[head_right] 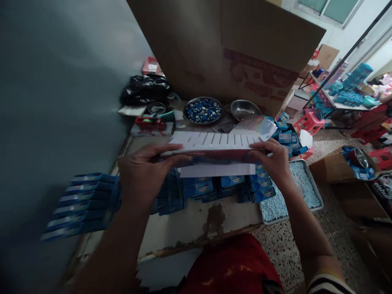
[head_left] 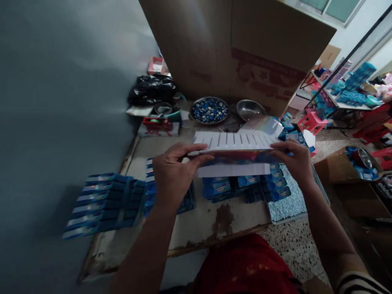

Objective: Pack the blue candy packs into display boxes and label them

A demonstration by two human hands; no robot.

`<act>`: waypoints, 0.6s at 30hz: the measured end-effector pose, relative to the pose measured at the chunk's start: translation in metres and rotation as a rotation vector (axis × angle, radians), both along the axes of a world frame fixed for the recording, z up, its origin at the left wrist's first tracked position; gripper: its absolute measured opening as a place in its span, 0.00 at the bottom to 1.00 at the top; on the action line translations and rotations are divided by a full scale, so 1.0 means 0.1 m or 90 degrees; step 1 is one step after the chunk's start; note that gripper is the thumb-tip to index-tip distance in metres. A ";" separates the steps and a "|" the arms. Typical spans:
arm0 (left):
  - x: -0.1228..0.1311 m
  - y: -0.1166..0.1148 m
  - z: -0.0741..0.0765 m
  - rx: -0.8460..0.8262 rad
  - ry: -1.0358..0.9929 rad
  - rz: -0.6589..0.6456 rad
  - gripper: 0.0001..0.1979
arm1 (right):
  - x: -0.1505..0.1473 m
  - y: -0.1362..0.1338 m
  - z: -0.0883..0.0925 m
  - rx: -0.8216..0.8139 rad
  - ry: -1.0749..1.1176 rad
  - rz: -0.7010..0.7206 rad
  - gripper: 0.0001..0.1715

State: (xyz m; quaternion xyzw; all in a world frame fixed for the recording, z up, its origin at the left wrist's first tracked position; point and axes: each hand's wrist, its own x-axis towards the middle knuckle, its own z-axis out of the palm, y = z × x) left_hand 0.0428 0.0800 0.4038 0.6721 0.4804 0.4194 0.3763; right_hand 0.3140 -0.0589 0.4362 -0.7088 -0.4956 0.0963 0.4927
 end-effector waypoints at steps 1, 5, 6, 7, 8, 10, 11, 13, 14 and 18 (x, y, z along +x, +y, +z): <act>0.00 -0.02 0.04 0.051 0.009 0.023 0.12 | -0.02 -0.01 0.06 0.018 -0.052 -0.008 0.03; -0.11 -0.06 0.35 0.202 0.004 0.049 0.10 | -0.06 -0.08 0.33 0.020 -0.126 0.029 0.04; -0.16 -0.06 0.46 0.176 0.003 0.014 0.10 | -0.04 -0.09 0.40 -0.004 -0.081 0.066 0.06; -0.21 -0.04 0.56 0.127 0.007 -0.032 0.11 | -0.01 -0.09 0.46 -0.033 -0.019 0.105 0.08; -0.24 -0.01 0.64 0.072 0.019 -0.079 0.11 | 0.03 -0.08 0.50 -0.059 0.043 0.139 0.11; -0.22 0.09 0.72 0.001 0.059 -0.144 0.12 | 0.14 0.04 0.52 -0.091 0.123 0.182 0.15; -0.18 0.15 0.72 -0.012 0.082 -0.157 0.12 | 0.20 0.13 0.51 -0.102 0.136 0.198 0.16; -0.03 0.30 0.68 -0.007 0.105 -0.139 0.09 | 0.30 0.38 0.47 -0.108 0.145 0.219 0.17; 0.06 0.37 0.66 0.011 0.106 -0.109 0.08 | 0.32 0.52 0.46 -0.096 0.150 0.220 0.16; 0.26 0.66 0.74 0.147 0.077 0.009 0.10 | 0.37 0.94 0.65 0.007 0.154 0.206 0.13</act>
